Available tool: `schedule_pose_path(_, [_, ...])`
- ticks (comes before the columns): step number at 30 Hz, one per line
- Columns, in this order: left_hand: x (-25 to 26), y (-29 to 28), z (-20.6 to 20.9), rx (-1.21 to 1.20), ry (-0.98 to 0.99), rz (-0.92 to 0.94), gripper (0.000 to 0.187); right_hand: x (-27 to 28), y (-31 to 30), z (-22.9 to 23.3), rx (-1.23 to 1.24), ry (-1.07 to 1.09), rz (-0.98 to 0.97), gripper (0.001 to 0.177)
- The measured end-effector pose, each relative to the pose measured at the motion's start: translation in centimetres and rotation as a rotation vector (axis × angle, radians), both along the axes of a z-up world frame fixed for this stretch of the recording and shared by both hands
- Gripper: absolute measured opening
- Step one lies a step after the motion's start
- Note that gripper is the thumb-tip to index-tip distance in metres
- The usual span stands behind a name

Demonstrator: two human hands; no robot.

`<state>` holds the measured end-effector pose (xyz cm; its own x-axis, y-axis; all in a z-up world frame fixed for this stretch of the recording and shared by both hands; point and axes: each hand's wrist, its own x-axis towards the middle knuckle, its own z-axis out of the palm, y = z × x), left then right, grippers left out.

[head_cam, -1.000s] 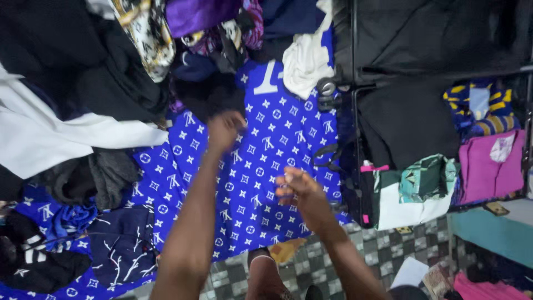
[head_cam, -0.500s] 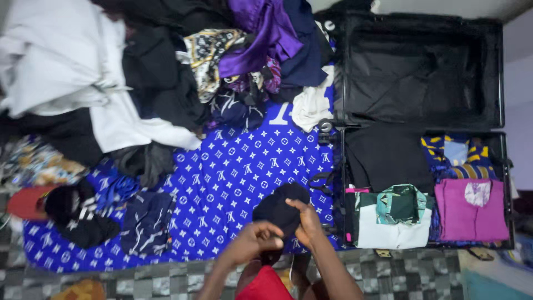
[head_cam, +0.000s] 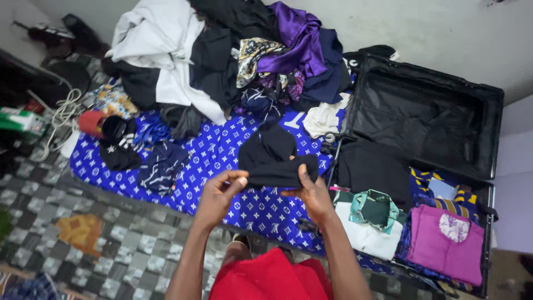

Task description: The person folds items including a black tank top and a patterned scarf by hand, then places them into an open suitcase on a bed.

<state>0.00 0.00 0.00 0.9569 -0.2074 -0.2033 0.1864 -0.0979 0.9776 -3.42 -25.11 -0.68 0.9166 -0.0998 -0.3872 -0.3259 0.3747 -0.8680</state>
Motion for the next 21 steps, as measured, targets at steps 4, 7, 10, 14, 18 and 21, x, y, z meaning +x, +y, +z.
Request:
schedule_pose_path(4, [-3.4, 0.0, 3.0, 0.06, -0.212, 0.087, 0.023, -1.8, -0.3, 2.2, -0.245, -0.067, 0.048, 0.055])
schedule_pose_path(7, [-5.1, 0.0, 4.8, 0.062, -0.244, 0.087, 0.024, -3.5, -0.7, 2.6, -0.377, -0.13, 0.07, 0.054])
schedule_pose_path(10, [-7.0, 0.0, 6.2, -0.051, -0.201, 0.138, 0.027, -5.3, -0.9, 3.2, -0.492, -0.201, 0.057, 0.051])
schedule_pose_path(14, [-8.5, 0.1, 6.9, -0.06, -0.283, 0.142, 0.029, -7.7, -0.7, 4.9, -0.48, -0.293, 0.041, 0.036])
schedule_pose_path(18, [-9.5, 0.1, 7.2, -0.195, -0.151, 0.115, 0.031, -9.1, -0.8, 6.4, -0.438, -0.322, 0.089, 0.023])
schedule_pose_path(21, [-9.8, 1.1, 6.8, -0.347, -0.086, -0.005, 0.036, -10.0, -0.8, 6.3, -0.243, -0.443, 0.081, 0.019])
